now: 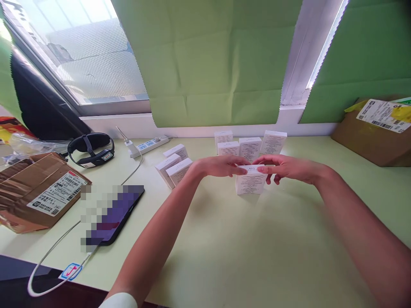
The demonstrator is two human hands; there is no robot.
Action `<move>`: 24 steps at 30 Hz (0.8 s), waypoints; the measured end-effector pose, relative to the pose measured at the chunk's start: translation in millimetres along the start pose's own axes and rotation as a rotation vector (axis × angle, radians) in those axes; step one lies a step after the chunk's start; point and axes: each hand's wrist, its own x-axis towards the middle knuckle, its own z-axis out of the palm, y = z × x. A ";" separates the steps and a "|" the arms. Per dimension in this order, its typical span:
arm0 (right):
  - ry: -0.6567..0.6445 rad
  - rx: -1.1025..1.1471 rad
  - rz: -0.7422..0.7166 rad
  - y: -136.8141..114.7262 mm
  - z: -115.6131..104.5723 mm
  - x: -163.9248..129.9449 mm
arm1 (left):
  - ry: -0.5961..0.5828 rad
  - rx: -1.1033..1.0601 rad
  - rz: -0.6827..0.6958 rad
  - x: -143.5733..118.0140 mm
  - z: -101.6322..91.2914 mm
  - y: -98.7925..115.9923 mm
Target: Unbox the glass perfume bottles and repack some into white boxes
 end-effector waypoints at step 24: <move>-0.051 -0.029 0.062 3.1 3.0 2.0 | -0.027 -0.134 0.105 8.3 8.7 -4.8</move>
